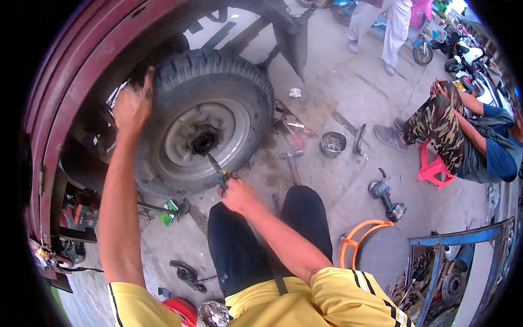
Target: The person works on a wheel hub by hand and with pliers, removing a ring-shaped component and applying grease to the central axle assembly.
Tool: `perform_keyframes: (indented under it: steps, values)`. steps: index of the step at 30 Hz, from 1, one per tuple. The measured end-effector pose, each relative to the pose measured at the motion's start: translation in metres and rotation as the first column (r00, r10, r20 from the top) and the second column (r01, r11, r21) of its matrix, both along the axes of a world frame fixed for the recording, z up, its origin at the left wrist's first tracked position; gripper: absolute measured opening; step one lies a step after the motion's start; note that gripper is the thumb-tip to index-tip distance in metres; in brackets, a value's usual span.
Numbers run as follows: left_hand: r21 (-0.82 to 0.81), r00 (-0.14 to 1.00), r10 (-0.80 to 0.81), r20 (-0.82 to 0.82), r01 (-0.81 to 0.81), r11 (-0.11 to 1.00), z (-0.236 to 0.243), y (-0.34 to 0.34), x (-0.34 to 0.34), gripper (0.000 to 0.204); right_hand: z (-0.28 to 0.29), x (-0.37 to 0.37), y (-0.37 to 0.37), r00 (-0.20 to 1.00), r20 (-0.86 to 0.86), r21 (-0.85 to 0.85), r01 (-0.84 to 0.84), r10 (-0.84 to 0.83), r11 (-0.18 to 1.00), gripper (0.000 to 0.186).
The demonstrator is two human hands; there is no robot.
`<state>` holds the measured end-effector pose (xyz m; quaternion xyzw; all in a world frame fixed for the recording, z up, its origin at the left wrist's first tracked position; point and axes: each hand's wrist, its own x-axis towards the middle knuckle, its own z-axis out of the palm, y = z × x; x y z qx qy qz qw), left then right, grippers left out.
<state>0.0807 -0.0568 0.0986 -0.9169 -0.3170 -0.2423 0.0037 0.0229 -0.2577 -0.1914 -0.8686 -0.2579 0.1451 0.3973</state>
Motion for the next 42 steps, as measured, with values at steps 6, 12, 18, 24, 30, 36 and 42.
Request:
perform_keyframes:
  steps: [6, 12, 18, 24, 30, 36, 42]
  values:
    - [0.047, 1.000, 0.018, -0.001, -0.018, 0.999, 0.004, 0.003, 0.001, 0.074, 0.031, -0.001, -0.011, 0.998, 0.035, 0.166, 0.041, -0.048, 0.985, 0.030]
    - [0.025, 1.000, 0.000, -0.021, 0.000, 1.000, 0.005, -0.001, 0.005, 0.076, 0.020, 0.013, -0.012, 0.957, 0.286, 0.156, -0.005, -0.041, 0.988, 0.030]
    - [0.042, 0.997, 0.025, -0.074, -0.022, 0.999, 0.004, 0.002, 0.003, 0.078, 0.034, 0.009, -0.006, 0.992, 0.123, 0.049, 0.001, -0.007, 0.999, 0.038]
    - [0.039, 1.000, 0.003, -0.008, -0.002, 0.999, 0.002, 0.002, 0.005, 0.077, 0.002, 0.004, 0.002, 0.999, -0.001, 0.091, 0.041, -0.041, 0.995, 0.032]
    - [0.037, 1.000, 0.016, -0.010, -0.015, 0.999, 0.003, 0.001, 0.004, 0.076, 0.014, 0.005, -0.015, 0.983, 0.169, 0.217, 0.034, -0.072, 0.976, 0.031]
    - [0.090, 0.998, 0.001, 0.064, -0.006, 0.996, -0.001, -0.002, 0.008, 0.077, 0.036, 0.014, -0.008, 0.973, 0.211, 0.179, 0.058, -0.096, 0.982, 0.035]
    - [0.070, 0.999, 0.042, -0.008, -0.041, 0.997, 0.001, -0.001, 0.005, 0.077, 0.033, 0.010, -0.004, 0.967, 0.239, 0.233, 0.037, -0.094, 0.972, 0.034]
